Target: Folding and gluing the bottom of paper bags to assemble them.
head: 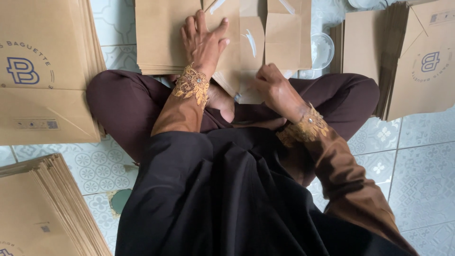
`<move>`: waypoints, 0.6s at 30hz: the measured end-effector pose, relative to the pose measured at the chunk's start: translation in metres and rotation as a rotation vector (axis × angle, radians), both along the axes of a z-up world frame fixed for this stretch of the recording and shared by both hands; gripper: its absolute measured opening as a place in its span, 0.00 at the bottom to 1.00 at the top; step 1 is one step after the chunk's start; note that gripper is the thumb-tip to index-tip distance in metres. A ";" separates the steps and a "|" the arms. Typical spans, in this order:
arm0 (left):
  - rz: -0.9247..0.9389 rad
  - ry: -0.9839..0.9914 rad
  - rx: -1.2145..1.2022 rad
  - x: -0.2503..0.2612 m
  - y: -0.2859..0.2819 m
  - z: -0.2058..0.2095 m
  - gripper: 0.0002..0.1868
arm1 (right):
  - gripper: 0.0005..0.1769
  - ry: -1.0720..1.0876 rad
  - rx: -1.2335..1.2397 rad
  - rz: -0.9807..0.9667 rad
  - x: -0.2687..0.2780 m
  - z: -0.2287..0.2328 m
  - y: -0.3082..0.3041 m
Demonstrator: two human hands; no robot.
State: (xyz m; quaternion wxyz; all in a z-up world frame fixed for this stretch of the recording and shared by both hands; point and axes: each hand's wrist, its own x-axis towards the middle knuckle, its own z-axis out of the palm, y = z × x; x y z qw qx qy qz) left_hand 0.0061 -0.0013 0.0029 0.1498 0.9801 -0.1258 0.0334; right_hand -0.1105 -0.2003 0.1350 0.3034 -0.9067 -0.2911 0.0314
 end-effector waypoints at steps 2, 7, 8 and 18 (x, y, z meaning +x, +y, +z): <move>-0.015 0.021 -0.011 0.000 0.001 0.003 0.25 | 0.13 -0.053 -0.001 -0.040 0.010 -0.001 0.009; -0.005 0.042 -0.063 0.000 0.002 0.015 0.17 | 0.02 -0.214 0.077 -0.068 0.042 -0.012 0.042; 0.010 0.087 -0.076 0.000 0.002 0.017 0.15 | 0.04 -0.210 0.078 -0.061 0.045 -0.010 0.046; -0.029 -0.036 -0.060 0.001 0.004 0.013 0.21 | 0.28 0.062 0.069 -0.180 0.004 0.014 -0.069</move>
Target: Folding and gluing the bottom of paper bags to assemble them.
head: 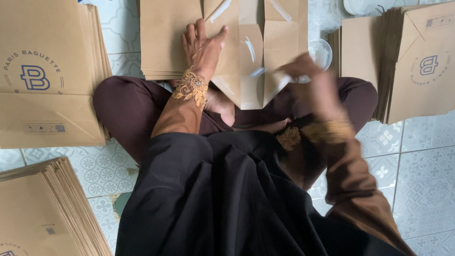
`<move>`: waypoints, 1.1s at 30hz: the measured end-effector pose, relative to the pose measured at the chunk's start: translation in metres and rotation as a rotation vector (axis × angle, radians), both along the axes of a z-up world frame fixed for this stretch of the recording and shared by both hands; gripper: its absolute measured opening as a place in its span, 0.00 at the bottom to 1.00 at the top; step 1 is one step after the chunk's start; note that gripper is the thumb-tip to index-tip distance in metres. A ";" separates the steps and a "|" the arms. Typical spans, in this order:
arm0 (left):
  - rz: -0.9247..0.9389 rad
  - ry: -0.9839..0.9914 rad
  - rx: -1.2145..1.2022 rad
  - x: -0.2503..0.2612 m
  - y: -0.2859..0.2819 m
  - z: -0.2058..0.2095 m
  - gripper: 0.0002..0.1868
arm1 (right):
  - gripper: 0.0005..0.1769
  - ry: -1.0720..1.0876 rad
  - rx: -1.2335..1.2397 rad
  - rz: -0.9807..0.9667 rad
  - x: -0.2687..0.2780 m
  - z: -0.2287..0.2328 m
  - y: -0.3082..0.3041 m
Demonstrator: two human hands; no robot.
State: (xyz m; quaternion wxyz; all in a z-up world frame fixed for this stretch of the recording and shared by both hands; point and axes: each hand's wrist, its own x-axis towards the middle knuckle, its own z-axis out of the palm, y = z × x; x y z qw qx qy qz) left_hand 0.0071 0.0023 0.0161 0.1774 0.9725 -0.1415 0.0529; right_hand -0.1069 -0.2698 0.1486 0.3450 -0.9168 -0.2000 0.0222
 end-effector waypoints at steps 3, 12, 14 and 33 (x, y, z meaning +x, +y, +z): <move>0.027 0.030 -0.047 -0.001 -0.002 0.002 0.19 | 0.09 0.241 0.637 -0.463 0.000 -0.004 -0.082; -0.036 -0.032 -0.058 0.019 -0.006 -0.003 0.29 | 0.09 0.393 -0.505 -0.487 0.045 -0.091 -0.178; -0.065 0.060 -0.015 0.029 -0.005 0.003 0.41 | 0.12 -0.085 -0.593 -0.352 0.058 -0.121 -0.188; -0.136 0.420 -0.111 0.084 0.007 -0.011 0.21 | 0.27 0.291 0.011 -0.211 0.156 -0.105 -0.061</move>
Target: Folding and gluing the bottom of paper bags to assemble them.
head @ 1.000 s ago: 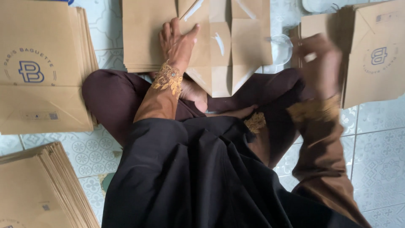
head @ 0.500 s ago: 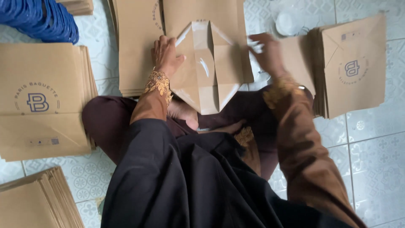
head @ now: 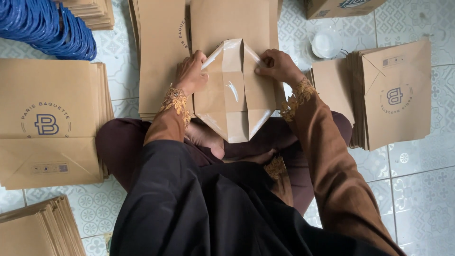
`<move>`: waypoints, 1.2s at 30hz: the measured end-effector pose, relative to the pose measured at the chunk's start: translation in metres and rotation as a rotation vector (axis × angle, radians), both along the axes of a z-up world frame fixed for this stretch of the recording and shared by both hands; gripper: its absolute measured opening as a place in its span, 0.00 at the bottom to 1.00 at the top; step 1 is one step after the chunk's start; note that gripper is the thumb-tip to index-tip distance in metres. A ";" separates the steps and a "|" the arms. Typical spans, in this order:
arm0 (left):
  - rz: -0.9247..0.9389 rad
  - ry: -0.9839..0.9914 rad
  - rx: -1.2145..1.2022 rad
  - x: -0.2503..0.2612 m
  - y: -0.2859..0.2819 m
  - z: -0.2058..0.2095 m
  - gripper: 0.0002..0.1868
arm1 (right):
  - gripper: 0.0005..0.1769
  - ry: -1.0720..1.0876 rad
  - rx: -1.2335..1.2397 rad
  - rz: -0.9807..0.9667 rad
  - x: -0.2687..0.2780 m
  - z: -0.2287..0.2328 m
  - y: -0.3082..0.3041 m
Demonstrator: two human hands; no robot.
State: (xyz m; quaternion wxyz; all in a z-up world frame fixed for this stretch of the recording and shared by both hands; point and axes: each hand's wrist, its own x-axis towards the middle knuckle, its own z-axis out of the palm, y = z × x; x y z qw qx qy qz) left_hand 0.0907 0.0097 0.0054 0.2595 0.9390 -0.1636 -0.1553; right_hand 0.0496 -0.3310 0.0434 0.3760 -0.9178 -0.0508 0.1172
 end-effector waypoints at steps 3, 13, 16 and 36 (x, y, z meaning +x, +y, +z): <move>-0.046 0.039 -0.020 0.000 0.003 0.004 0.23 | 0.25 0.029 -0.064 0.025 0.004 0.004 0.004; -0.131 -0.061 -0.089 -0.005 0.012 0.002 0.26 | 0.22 -0.126 -0.086 0.114 -0.014 0.012 0.015; -0.123 -0.144 -0.152 -0.016 0.012 0.019 0.27 | 0.31 -0.193 -0.038 0.123 -0.015 0.015 0.021; -0.004 -0.313 -0.259 -0.065 0.013 0.007 0.51 | 0.72 -0.191 -0.373 0.725 -0.034 0.033 0.085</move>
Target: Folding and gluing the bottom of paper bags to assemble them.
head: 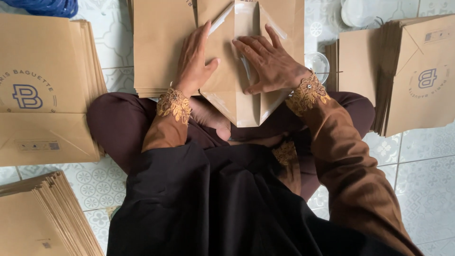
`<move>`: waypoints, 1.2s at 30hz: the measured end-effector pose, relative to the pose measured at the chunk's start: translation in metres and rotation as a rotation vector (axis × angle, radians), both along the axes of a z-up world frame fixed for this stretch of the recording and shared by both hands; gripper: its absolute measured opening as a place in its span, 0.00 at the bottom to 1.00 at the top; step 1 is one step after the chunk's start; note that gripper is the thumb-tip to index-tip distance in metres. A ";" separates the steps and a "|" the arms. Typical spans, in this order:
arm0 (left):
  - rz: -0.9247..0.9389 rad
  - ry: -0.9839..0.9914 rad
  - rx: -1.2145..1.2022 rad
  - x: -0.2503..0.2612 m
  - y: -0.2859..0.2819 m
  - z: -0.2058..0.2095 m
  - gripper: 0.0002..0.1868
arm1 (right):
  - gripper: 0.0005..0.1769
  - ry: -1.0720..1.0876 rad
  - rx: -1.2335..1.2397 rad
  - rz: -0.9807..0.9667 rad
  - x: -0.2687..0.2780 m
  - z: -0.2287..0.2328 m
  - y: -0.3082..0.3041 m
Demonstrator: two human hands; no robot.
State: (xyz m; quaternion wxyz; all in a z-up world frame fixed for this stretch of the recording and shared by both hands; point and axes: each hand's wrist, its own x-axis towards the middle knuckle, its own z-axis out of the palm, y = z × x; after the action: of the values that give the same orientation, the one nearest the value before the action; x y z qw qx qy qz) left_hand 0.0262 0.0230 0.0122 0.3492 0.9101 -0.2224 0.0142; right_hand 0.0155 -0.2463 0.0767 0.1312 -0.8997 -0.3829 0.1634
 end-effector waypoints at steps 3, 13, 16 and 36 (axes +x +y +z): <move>-0.004 0.002 0.005 0.001 0.000 0.000 0.52 | 0.72 -0.010 -0.016 -0.007 0.000 0.001 0.000; -0.005 0.007 0.032 0.004 -0.001 0.005 0.50 | 0.76 -0.012 -0.020 -0.026 -0.001 0.006 -0.002; 0.018 0.008 0.100 0.011 -0.003 0.001 0.49 | 0.75 0.055 0.010 -0.057 0.000 0.023 -0.002; -0.106 -0.005 0.088 0.042 -0.002 0.023 0.21 | 0.13 0.001 0.360 -0.501 0.020 -0.009 -0.074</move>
State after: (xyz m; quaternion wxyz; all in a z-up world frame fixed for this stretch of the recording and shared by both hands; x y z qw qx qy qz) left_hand 0.0685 0.0212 0.0347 0.3084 0.9117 -0.2714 -0.0117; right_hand 0.0354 -0.3207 0.0675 0.3248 -0.9283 -0.1719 0.0561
